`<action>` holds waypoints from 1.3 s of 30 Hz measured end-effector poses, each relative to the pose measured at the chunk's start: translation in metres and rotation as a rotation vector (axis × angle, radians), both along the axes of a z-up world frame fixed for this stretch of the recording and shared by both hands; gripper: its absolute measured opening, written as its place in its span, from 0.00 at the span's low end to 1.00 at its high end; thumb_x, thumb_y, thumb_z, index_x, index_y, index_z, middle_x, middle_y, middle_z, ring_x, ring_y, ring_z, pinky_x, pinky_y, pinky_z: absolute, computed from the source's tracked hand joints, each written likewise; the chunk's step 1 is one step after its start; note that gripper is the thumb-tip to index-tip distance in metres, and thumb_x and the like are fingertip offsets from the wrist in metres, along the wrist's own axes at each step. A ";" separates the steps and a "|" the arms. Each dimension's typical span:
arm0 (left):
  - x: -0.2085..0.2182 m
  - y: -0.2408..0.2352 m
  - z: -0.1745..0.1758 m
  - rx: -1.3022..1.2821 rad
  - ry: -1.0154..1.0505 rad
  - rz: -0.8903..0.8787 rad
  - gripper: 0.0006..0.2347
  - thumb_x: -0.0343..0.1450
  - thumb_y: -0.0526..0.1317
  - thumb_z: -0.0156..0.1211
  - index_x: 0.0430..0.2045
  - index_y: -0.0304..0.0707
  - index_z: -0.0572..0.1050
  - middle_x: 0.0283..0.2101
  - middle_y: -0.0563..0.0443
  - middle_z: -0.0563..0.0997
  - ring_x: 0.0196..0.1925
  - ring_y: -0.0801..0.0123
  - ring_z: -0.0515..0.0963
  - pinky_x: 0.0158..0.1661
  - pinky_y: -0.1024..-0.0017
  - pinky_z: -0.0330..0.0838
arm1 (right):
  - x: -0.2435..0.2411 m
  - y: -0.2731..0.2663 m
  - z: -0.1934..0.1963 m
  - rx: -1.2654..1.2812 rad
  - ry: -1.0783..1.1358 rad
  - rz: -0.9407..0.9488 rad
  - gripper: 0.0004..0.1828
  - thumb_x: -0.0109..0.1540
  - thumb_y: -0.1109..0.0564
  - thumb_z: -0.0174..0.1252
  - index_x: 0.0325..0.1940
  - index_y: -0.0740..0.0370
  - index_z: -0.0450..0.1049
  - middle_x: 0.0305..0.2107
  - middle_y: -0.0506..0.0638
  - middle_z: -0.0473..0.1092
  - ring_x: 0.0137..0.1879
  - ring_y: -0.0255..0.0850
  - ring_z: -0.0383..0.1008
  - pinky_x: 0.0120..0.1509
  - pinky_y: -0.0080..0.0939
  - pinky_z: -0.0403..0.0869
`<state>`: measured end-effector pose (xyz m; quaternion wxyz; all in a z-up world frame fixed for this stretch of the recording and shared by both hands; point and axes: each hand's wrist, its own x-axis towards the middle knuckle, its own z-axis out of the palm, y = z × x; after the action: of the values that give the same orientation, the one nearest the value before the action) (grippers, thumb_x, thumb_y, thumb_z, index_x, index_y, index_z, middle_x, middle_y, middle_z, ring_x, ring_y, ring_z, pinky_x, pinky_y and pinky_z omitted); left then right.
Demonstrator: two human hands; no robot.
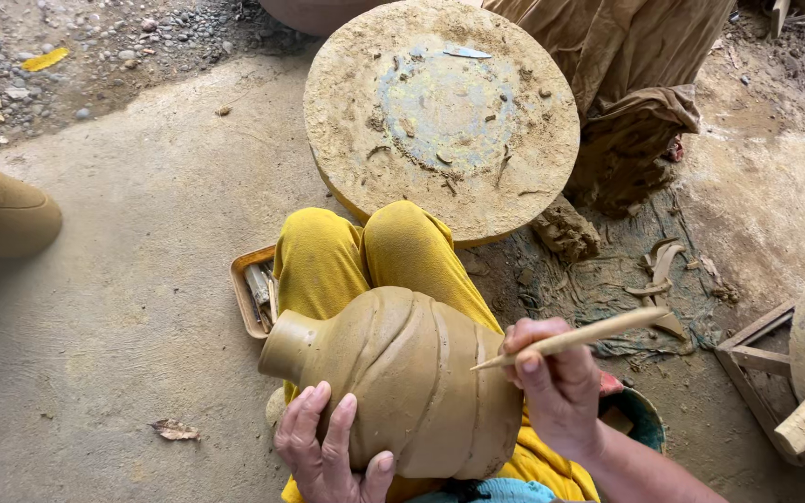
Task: The person carves decorative lines into the surface of a clay pot by hand using a wooden tool, then places the pot on a pottery wheel to smooth the edges and finally selects various carving tools from a container.
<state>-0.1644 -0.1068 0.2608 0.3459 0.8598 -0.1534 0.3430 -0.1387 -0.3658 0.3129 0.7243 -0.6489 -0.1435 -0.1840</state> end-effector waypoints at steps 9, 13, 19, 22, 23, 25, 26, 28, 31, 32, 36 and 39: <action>-0.006 0.000 0.006 -0.049 0.076 -0.027 0.25 0.76 0.59 0.51 0.60 0.41 0.71 0.65 0.40 0.68 0.67 0.48 0.65 0.69 0.49 0.58 | 0.001 -0.014 0.006 0.103 -0.031 -0.073 0.10 0.74 0.54 0.52 0.55 0.63 0.69 0.43 0.49 0.71 0.44 0.36 0.71 0.54 0.39 0.73; -0.001 -0.001 0.007 -0.044 0.061 -0.034 0.25 0.75 0.59 0.51 0.60 0.42 0.70 0.65 0.41 0.67 0.67 0.48 0.64 0.69 0.50 0.59 | -0.001 -0.023 -0.002 -0.103 0.042 -0.116 0.10 0.73 0.56 0.51 0.57 0.60 0.67 0.51 0.55 0.74 0.60 0.43 0.75 0.69 0.46 0.74; -0.004 0.002 0.010 -0.043 0.061 -0.072 0.25 0.76 0.57 0.53 0.61 0.38 0.69 0.66 0.38 0.66 0.68 0.45 0.64 0.68 0.48 0.57 | -0.013 -0.025 -0.055 0.004 0.313 -0.225 0.05 0.69 0.63 0.57 0.49 0.61 0.71 0.45 0.53 0.76 0.54 0.39 0.76 0.64 0.40 0.74; -0.004 0.001 0.015 -0.036 0.060 -0.083 0.25 0.76 0.56 0.53 0.61 0.37 0.69 0.66 0.38 0.66 0.68 0.45 0.64 0.68 0.47 0.57 | -0.005 -0.035 -0.068 -0.187 0.499 -0.389 0.06 0.67 0.61 0.62 0.47 0.62 0.75 0.37 0.51 0.75 0.44 0.37 0.73 0.50 0.36 0.75; -0.002 0.000 0.017 -0.033 0.056 -0.082 0.25 0.76 0.57 0.52 0.61 0.37 0.69 0.66 0.38 0.66 0.68 0.46 0.64 0.68 0.47 0.57 | 0.001 -0.039 -0.066 -0.291 0.575 -0.441 0.07 0.65 0.60 0.64 0.47 0.62 0.77 0.34 0.51 0.74 0.40 0.36 0.71 0.44 0.36 0.75; -0.002 -0.001 0.020 -0.028 0.054 -0.080 0.25 0.75 0.57 0.52 0.61 0.38 0.69 0.66 0.38 0.66 0.68 0.47 0.65 0.68 0.47 0.57 | 0.013 -0.049 -0.054 -0.213 0.497 -0.440 0.09 0.67 0.56 0.57 0.50 0.59 0.77 0.37 0.48 0.78 0.46 0.33 0.77 0.51 0.33 0.78; -0.002 -0.001 0.020 -0.030 0.055 -0.070 0.25 0.75 0.57 0.52 0.61 0.38 0.69 0.66 0.38 0.66 0.68 0.47 0.65 0.69 0.47 0.57 | 0.017 -0.053 -0.045 -0.175 0.461 -0.438 0.11 0.69 0.54 0.54 0.51 0.58 0.77 0.39 0.46 0.80 0.48 0.32 0.79 0.55 0.32 0.80; -0.004 -0.002 0.019 -0.035 0.064 -0.062 0.25 0.75 0.57 0.52 0.61 0.39 0.70 0.66 0.39 0.66 0.68 0.48 0.65 0.69 0.47 0.57 | 0.019 -0.055 -0.025 -0.190 0.344 -0.379 0.17 0.68 0.53 0.55 0.59 0.58 0.76 0.40 0.47 0.77 0.46 0.32 0.76 0.50 0.31 0.76; -0.004 -0.002 0.016 -0.059 0.046 -0.062 0.25 0.75 0.57 0.52 0.60 0.38 0.70 0.66 0.39 0.67 0.67 0.48 0.66 0.69 0.48 0.57 | 0.021 -0.042 0.002 -0.262 0.207 -0.242 0.15 0.70 0.54 0.56 0.59 0.60 0.77 0.41 0.48 0.75 0.45 0.34 0.75 0.48 0.32 0.78; -0.003 -0.002 0.014 -0.058 0.034 -0.063 0.25 0.76 0.58 0.52 0.60 0.38 0.71 0.65 0.39 0.67 0.67 0.48 0.66 0.68 0.49 0.58 | 0.021 -0.034 0.010 -0.292 0.164 -0.187 0.13 0.70 0.55 0.56 0.56 0.61 0.78 0.41 0.48 0.74 0.45 0.35 0.76 0.47 0.32 0.80; 0.002 -0.001 0.009 -0.027 -0.030 -0.031 0.25 0.77 0.60 0.46 0.57 0.39 0.73 0.64 0.40 0.70 0.65 0.47 0.68 0.66 0.50 0.60 | 0.016 -0.012 0.044 -0.468 0.140 0.061 0.15 0.67 0.58 0.57 0.57 0.64 0.76 0.38 0.47 0.71 0.45 0.33 0.72 0.51 0.30 0.73; 0.002 -0.001 0.002 0.018 -0.068 0.006 0.27 0.77 0.62 0.40 0.57 0.40 0.74 0.63 0.40 0.71 0.65 0.47 0.68 0.66 0.50 0.61 | 0.019 -0.001 0.051 -0.399 0.181 0.136 0.11 0.66 0.60 0.58 0.52 0.65 0.77 0.36 0.46 0.71 0.43 0.30 0.70 0.47 0.28 0.69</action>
<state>-0.1622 -0.1077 0.2627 0.3319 0.8511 -0.1657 0.3715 -0.1199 -0.3664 0.3638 0.6021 -0.7820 -0.1550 -0.0435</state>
